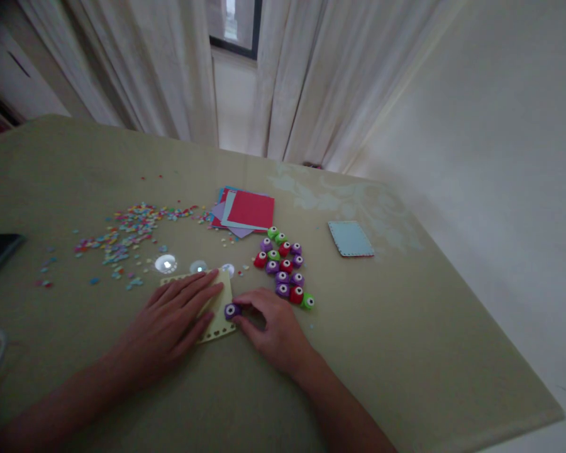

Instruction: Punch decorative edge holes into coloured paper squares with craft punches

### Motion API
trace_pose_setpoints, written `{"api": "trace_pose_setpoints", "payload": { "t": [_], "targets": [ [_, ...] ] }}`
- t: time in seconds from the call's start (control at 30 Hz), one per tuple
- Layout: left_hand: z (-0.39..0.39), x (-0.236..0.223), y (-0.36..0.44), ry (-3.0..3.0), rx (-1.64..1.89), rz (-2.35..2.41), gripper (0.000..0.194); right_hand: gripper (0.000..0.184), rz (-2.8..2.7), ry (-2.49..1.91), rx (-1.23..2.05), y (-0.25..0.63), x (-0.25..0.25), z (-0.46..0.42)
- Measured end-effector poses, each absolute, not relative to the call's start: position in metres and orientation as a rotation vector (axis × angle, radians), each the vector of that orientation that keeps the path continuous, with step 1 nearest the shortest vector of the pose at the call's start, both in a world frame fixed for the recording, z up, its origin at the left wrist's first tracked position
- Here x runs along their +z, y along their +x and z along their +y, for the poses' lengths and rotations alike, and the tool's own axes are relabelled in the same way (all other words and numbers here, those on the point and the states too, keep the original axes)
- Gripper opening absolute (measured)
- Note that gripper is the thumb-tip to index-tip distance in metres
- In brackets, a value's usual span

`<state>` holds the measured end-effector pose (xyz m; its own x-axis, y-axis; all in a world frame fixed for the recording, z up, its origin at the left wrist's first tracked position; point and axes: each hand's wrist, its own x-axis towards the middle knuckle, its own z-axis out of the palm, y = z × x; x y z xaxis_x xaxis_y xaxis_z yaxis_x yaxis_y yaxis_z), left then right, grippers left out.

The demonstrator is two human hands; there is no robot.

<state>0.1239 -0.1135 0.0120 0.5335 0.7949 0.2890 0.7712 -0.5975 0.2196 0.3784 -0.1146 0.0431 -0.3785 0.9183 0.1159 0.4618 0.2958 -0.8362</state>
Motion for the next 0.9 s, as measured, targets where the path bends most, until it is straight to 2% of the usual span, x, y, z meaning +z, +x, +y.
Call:
{"api": "trace_pose_setpoints", "payload": {
  "t": [0.2,0.9],
  "targets": [
    [-0.1137,0.0121,0.122,2.718,0.55,1.35,0.05,0.026,-2.025,-1.148,0.972,0.3805,0.0479,-0.1124],
    [-0.1158,0.0122,0.1228,2.658,0.534,1.392,0.052,0.025,-2.059,-1.16,0.997,0.3821,0.0523,-0.1122]
  ]
}}
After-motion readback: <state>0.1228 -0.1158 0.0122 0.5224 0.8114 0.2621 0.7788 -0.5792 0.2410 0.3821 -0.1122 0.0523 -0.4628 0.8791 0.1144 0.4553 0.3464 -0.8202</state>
